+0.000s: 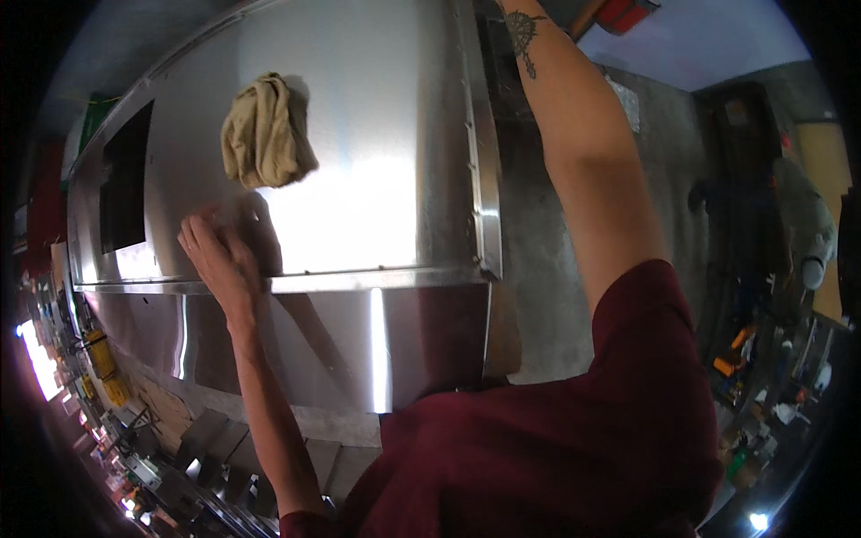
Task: The person wipes a large stainless steel surface with a cloth, moving methodically across the top and side edges. The person uses a cloth to rub the surface in repeated strokes, covering multiple areas of the metal panel.
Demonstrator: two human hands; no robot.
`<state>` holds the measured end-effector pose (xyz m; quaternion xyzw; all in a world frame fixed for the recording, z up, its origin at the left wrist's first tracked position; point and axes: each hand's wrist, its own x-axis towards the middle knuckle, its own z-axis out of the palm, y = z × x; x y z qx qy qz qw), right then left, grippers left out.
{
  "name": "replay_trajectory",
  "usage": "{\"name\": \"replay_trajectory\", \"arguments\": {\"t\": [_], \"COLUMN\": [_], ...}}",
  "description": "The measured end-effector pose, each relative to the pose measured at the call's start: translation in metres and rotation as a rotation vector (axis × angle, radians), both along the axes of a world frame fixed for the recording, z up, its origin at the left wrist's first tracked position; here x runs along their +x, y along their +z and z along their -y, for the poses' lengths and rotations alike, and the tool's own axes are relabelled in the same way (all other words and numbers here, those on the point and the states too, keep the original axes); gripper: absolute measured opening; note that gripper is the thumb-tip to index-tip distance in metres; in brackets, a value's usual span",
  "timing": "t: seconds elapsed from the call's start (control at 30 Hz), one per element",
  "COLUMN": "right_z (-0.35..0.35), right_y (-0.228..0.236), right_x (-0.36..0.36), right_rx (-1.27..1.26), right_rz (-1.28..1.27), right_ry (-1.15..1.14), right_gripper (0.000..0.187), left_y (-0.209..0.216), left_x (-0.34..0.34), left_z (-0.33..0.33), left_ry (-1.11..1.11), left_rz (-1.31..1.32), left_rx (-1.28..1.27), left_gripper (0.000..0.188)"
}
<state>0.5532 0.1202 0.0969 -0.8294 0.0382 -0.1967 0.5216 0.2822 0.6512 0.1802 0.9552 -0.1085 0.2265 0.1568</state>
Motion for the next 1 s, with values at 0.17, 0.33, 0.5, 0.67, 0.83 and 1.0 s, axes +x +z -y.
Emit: {"name": "replay_trajectory", "arguments": {"t": [0.17, 0.33, 0.5, 0.67, 0.83, 1.0], "right_z": [-0.016, -0.02, -0.075, -0.158, -0.19, -0.194], "right_y": [0.02, -0.004, -0.051, -0.051, -0.046, -0.025], "right_x": [-0.119, -0.311, -0.435, -0.485, -0.489, -0.473], "right_rx": [0.909, 1.369, 1.378, 1.042, 0.727, 0.701], "right_rz": [0.077, 0.175, -0.179, -0.339, -0.216, -0.101], "right_ry": [-0.024, 0.056, -0.279, -0.358, -0.31, -0.287], "right_gripper": [0.047, 0.049, 0.042, 0.047, 0.048, 0.046], "left_y": [0.0, -0.004, -0.007, -0.01, -0.009, -0.01], "left_x": [0.001, 0.001, 0.008, 0.012, 0.018, 0.018], "left_z": [-0.009, -0.013, -0.02, -0.027, -0.034, -0.036], "left_ry": [-0.05, -0.137, -0.099, -0.185, -0.222, -0.235], "left_rz": [0.009, 0.061, 0.024, 0.069, 0.053, 0.071], "left_rx": [0.018, 0.045, 0.042, 0.095, 0.115, 0.142], "left_gripper": [0.033, 0.033, 0.033, 0.032, 0.031, 0.034]}}
